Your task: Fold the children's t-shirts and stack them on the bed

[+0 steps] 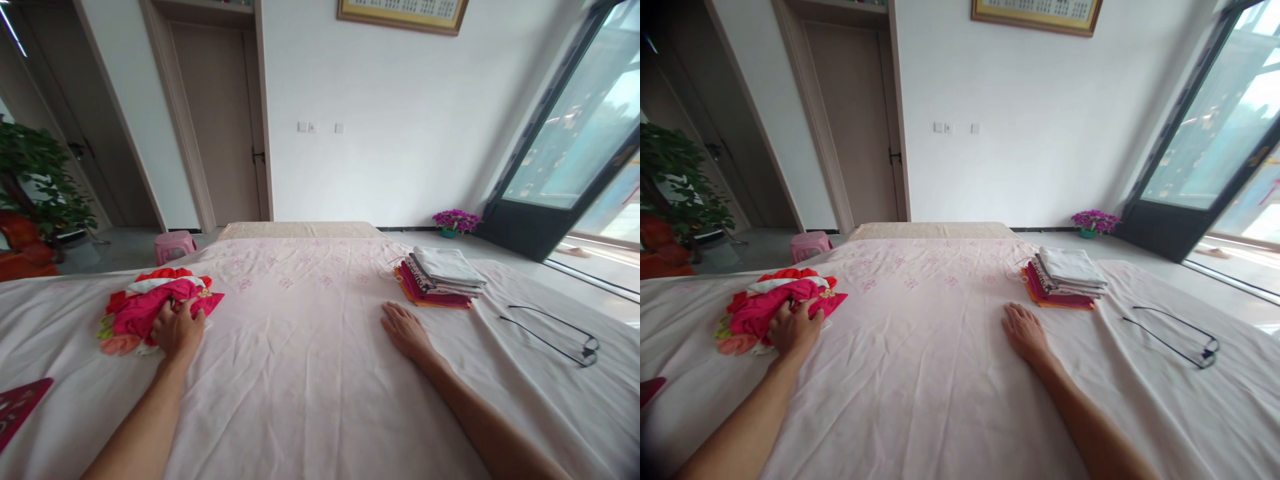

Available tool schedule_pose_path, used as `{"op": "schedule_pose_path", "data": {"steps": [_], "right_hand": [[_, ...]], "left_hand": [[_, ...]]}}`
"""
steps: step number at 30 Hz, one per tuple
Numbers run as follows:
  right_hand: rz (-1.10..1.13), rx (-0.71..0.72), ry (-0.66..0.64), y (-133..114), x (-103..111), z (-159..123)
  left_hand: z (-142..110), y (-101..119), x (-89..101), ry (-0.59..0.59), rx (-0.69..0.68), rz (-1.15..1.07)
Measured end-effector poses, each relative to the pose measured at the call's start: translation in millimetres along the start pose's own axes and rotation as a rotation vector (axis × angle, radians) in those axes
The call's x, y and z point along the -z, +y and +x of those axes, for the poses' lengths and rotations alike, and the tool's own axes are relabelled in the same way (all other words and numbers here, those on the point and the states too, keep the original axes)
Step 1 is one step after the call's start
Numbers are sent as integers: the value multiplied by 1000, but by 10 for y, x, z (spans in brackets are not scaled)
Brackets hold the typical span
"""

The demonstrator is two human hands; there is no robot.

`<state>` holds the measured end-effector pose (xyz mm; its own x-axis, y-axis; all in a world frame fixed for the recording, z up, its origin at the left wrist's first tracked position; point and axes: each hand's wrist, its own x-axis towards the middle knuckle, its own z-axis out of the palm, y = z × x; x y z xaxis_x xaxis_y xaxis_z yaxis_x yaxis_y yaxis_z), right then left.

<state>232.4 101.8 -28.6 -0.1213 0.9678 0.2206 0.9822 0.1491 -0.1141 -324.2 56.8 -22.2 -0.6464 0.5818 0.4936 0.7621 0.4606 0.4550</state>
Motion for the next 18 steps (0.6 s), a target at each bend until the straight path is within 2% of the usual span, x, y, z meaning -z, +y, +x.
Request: {"op": "schedule_pose_path", "data": {"steps": [9, 18], "right_hand": [[39, -15, 12, 41, -44, 40], [59, -11, 39, 56, -64, 41]], "left_hand": [[118, -58, -11, 46, -77, -68], [143, -132, 24, 29, -73, -166]]}}
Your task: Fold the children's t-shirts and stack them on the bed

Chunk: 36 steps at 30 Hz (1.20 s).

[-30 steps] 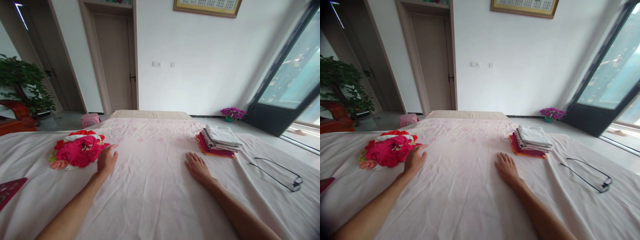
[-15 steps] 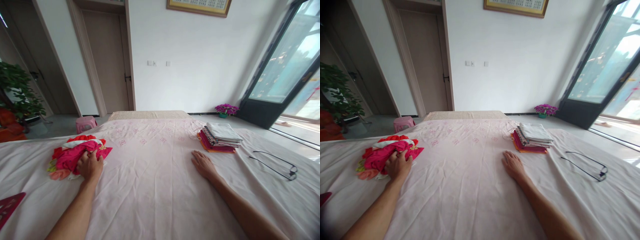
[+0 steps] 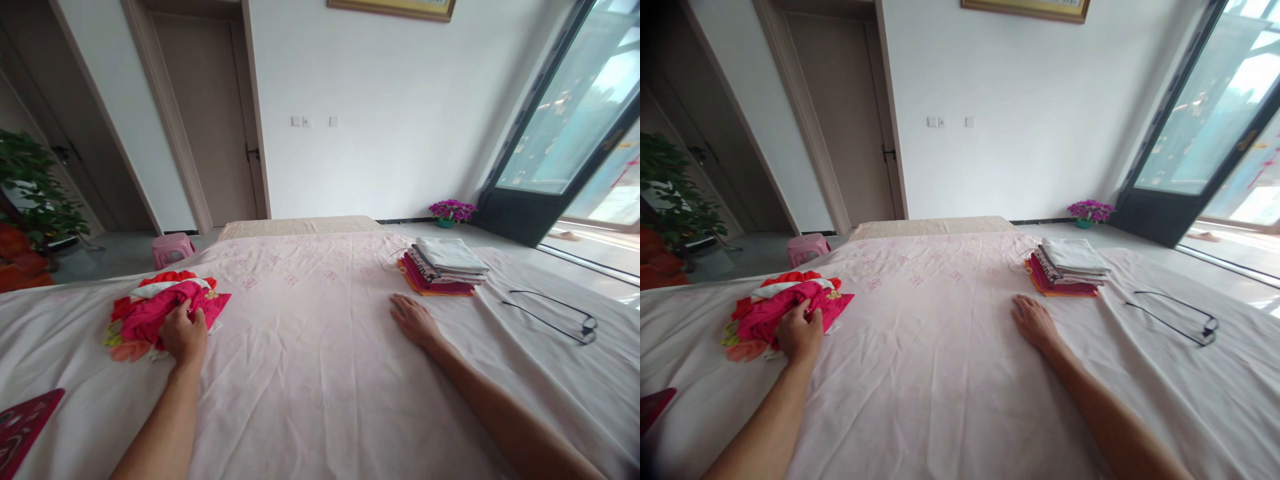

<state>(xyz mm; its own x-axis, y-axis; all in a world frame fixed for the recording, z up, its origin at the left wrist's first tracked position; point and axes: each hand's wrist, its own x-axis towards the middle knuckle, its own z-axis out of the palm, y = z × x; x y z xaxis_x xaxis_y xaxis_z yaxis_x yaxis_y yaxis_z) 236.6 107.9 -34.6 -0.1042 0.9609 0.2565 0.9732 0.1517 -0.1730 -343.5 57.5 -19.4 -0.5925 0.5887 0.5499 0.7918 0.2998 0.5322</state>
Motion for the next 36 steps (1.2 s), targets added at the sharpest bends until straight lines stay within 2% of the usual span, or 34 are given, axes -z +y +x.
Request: {"op": "schedule_pose_path", "data": {"steps": [11, 25, 30, 36], "right_hand": [[-4, -17, 18, -47, 27, -30], [-9, -40, -9, -98, 74, -55], [-21, -39, 1, -126, 99, -66], [-58, -49, -1, -164, 101, -73]], "left_hand": [[10, -28, -1, -5, 2, -21], [70, -171, -163, 138, 53, -80], [98, -197, -145, 128, 140, -77], [86, -123, -107, 93, 258, -108]]}}
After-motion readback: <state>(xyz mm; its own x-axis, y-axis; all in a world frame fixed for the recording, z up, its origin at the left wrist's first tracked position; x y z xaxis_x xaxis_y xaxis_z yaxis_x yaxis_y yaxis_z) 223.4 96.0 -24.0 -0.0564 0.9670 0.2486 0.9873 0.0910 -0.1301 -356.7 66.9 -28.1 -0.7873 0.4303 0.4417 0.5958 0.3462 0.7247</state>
